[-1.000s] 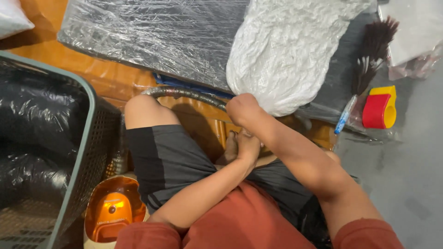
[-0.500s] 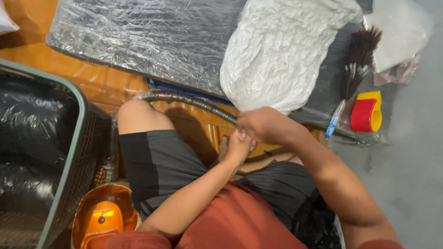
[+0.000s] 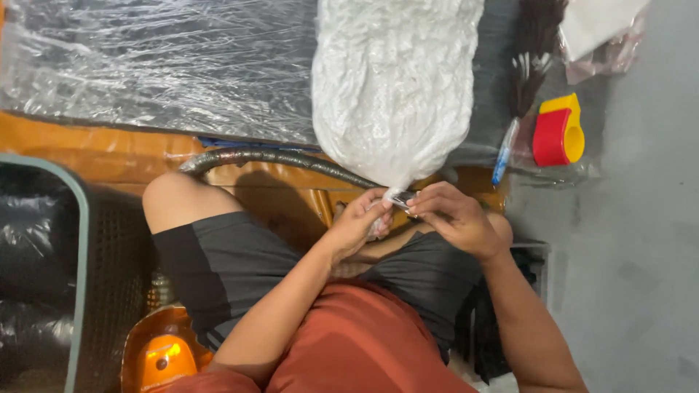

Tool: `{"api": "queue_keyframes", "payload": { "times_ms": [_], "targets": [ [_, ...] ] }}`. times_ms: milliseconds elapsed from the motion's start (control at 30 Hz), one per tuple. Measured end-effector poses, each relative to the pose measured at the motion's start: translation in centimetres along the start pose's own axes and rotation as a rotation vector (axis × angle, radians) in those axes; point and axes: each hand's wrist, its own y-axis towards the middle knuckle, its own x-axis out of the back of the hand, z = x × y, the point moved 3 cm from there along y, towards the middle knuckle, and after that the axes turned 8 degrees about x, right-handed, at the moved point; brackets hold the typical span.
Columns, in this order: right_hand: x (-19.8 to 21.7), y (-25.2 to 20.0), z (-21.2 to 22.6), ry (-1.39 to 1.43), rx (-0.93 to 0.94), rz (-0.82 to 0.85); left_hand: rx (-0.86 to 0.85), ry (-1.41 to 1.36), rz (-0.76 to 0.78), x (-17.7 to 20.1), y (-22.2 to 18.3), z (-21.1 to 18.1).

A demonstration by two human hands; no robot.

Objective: The person uses a vacuum to deflate a pillow inside a plastic bag and then secures the bag with tape.

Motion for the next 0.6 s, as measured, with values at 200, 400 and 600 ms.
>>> {"api": "queue_keyframes", "payload": {
  "times_ms": [200, 400, 600],
  "targets": [
    [-0.1, -1.8, -0.7, 0.015, 0.076, -0.129, 0.108, -0.134, 0.088, -0.2, -0.4, -0.7],
    [-1.6, -2.2, 0.8, -0.114, 0.129, -0.166, 0.086, 0.058, -0.085, -1.5, -0.1, -1.0],
    [-2.3, -4.0, 0.0, -0.187, 0.101, -0.289, 0.006, 0.24, -0.248, -2.1, -0.1, -0.6]
  ]
}}
